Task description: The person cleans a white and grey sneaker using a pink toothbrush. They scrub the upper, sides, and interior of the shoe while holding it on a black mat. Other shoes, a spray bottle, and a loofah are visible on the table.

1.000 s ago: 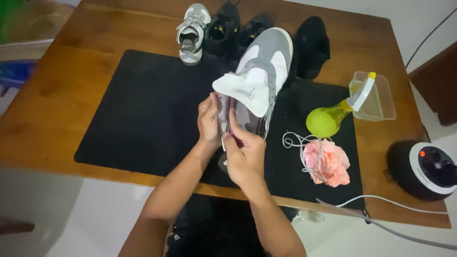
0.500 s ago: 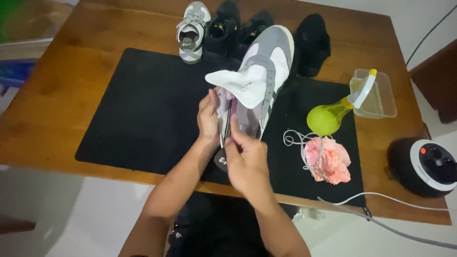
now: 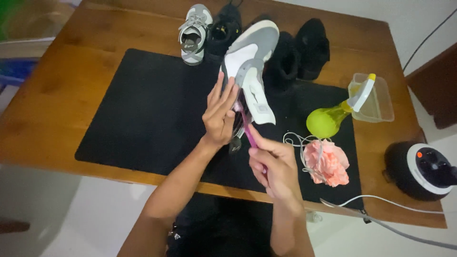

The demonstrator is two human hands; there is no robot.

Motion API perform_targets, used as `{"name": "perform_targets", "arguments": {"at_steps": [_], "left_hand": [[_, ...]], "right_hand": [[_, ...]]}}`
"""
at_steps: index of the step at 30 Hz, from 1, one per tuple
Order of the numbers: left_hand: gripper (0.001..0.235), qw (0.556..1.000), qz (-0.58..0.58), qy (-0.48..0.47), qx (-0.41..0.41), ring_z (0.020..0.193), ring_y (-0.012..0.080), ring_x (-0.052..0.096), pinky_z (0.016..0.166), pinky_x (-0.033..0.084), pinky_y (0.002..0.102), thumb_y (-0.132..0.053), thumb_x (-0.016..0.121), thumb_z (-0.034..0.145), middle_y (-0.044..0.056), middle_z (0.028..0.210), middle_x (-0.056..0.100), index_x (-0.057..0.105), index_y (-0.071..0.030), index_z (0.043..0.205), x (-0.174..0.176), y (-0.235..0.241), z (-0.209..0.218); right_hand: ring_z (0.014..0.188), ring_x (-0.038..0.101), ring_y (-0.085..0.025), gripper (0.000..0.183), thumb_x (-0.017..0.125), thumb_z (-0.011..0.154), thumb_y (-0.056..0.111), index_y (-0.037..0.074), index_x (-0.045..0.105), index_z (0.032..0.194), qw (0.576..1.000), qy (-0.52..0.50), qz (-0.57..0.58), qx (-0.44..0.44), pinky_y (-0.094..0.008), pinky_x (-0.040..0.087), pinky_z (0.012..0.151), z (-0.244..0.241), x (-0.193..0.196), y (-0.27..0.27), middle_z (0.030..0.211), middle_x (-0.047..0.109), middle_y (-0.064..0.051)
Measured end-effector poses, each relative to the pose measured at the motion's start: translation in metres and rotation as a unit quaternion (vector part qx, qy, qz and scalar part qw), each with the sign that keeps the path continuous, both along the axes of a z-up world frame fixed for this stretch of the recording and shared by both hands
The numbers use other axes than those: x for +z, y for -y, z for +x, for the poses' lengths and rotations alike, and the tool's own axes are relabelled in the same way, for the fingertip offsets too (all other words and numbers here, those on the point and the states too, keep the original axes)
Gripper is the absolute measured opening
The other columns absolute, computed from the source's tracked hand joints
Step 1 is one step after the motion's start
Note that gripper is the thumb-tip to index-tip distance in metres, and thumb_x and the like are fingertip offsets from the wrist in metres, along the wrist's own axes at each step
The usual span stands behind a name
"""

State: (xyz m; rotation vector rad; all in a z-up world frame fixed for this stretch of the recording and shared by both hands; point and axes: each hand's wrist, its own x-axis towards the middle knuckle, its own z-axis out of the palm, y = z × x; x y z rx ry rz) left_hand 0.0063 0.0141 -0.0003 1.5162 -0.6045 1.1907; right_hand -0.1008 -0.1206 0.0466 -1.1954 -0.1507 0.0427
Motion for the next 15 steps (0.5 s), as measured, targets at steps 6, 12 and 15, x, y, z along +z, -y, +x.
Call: {"name": "perform_targets", "arguments": {"at_steps": [6, 12, 15], "left_hand": [[0.053, 1.000, -0.004, 0.001, -0.017, 0.143, 0.0421, 0.045, 0.117, 0.041, 0.046, -0.042, 0.039, 0.110, 0.021, 0.145, 0.057, 0.062, -0.002, 0.137, -0.005, 0.012, -0.006], [0.049, 0.998, -0.048, -0.023, -0.020, 0.140, 0.0390, 0.048, 0.118, 0.042, 0.045, -0.035, 0.039, 0.111, 0.021, 0.144, 0.058, 0.062, 0.000, 0.137, -0.015, 0.016, -0.004], [0.050, 0.996, -0.063, -0.059, -0.030, 0.142, 0.0388, 0.047, 0.120, 0.039, 0.047, -0.038, 0.039, 0.111, 0.020, 0.145, 0.057, 0.060, -0.003, 0.140, -0.017, 0.013, 0.001]], "right_hand": [[0.021, 0.038, -0.015, 0.046, 0.054, 0.091, -0.007, 0.004, 0.064, 0.135, 0.999, 0.001, 0.032, 0.004, -0.021, 0.027, 0.024, 0.016, -0.014, 0.004, 0.049, 0.048, -0.010], [0.023, 0.036, -0.014, 0.045, 0.054, 0.091, -0.007, 0.005, 0.066, 0.133, 0.999, -0.034, 0.030, -0.003, -0.022, 0.023, 0.024, 0.024, -0.016, 0.000, 0.049, 0.043, -0.010], [0.024, 0.040, -0.013, 0.046, 0.052, 0.091, -0.009, 0.001, 0.062, 0.136, 1.000, -0.002, 0.024, 0.013, -0.021, 0.025, 0.026, 0.025, -0.005, -0.006, 0.050, 0.046, -0.008]]}}
